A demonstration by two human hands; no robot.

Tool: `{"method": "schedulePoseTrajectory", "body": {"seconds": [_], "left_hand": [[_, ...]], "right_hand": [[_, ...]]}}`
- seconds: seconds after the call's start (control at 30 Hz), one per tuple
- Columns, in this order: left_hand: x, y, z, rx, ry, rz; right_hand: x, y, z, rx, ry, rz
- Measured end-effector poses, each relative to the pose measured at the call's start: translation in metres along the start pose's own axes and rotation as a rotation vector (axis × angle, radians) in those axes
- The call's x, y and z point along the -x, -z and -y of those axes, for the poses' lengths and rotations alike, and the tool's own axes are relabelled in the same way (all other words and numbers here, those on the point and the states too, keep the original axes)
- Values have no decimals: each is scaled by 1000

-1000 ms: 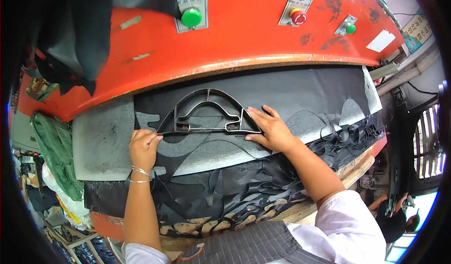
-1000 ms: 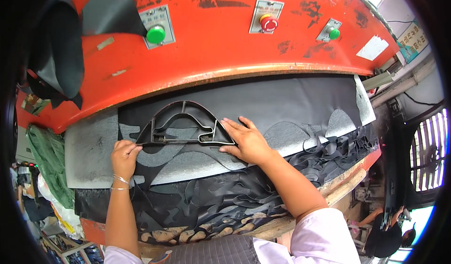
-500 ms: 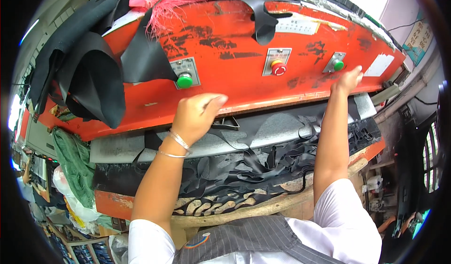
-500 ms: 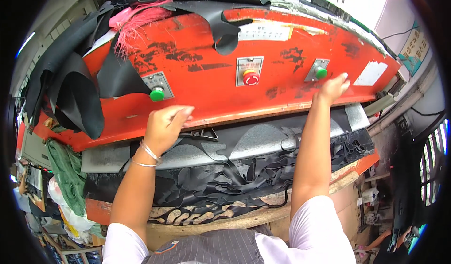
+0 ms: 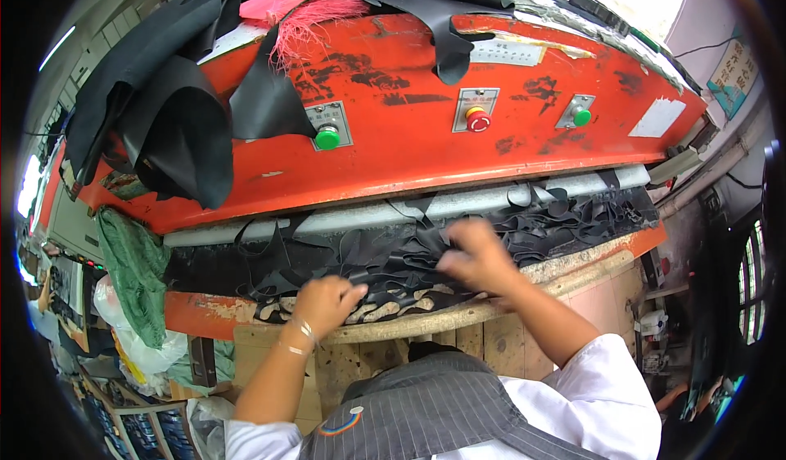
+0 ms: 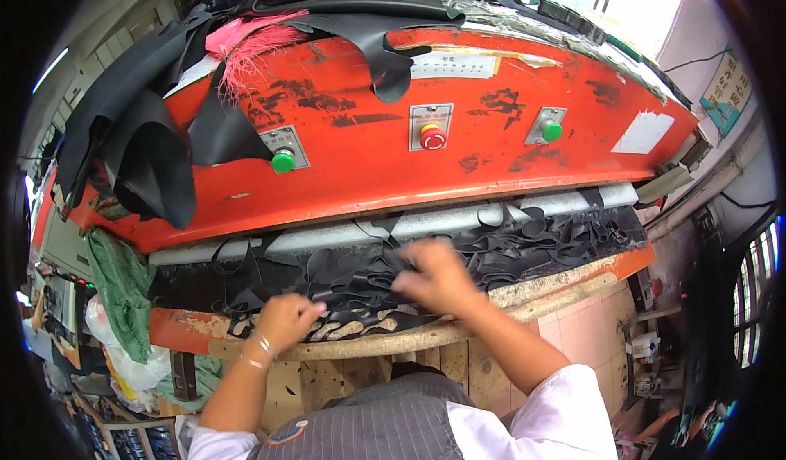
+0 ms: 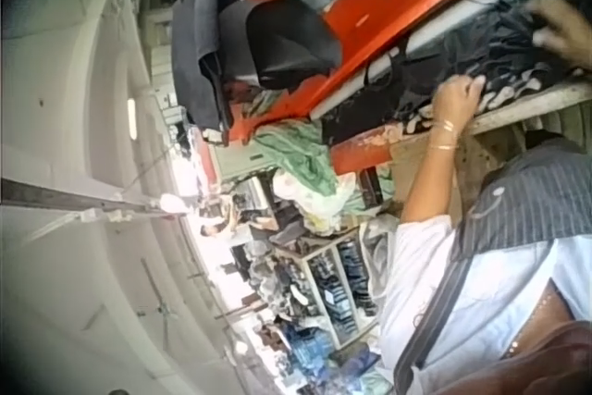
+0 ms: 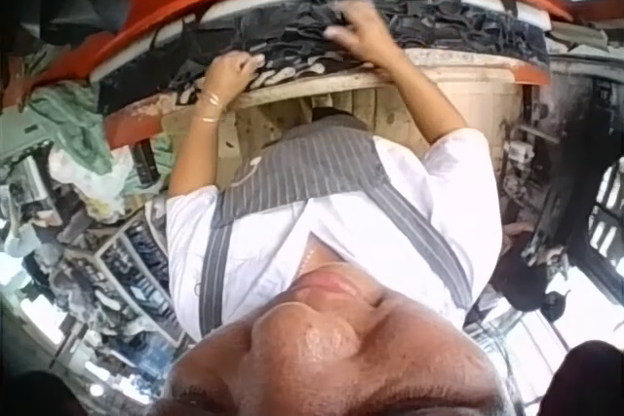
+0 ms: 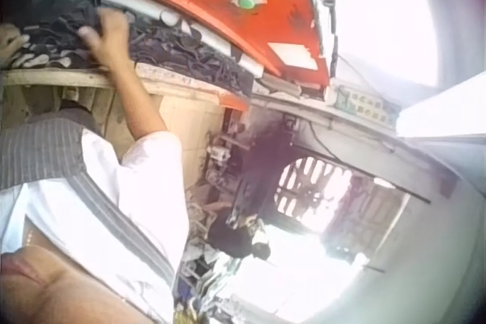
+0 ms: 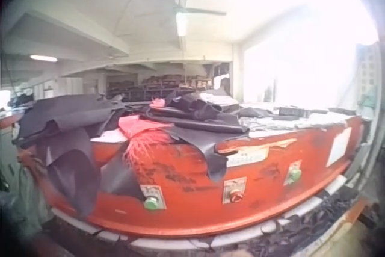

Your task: Using a hydraulic press and metal die to cut shapes from a sheet of leather.

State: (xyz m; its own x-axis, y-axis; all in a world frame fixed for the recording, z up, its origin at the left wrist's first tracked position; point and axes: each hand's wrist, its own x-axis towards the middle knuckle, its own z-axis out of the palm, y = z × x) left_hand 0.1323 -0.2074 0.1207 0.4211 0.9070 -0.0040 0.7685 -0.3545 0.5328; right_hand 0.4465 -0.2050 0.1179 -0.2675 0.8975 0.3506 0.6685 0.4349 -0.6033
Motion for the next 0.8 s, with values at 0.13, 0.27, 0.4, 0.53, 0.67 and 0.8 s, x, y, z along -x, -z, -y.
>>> {"method": "schedulePoseTrajectory", "body": {"seconds": [0.13,0.27,0.4,0.53,0.67,0.8], "left_hand": [[65,-45,16,22,4,-116],[69,-61,6,-45,29,-306],[59,-57,11,-40,71,-298],[39,-46,20,-10,72,-177],[-22,23,41,131,146,581],[-146,55,96,218,7,-99]], "right_hand": [[49,-71,62,146,328,434],[65,-116,74,293,266,193],[55,-121,69,302,212,270],[47,-110,60,270,254,237],[2,-84,51,79,207,611],[-53,-84,28,-297,205,658]]}}
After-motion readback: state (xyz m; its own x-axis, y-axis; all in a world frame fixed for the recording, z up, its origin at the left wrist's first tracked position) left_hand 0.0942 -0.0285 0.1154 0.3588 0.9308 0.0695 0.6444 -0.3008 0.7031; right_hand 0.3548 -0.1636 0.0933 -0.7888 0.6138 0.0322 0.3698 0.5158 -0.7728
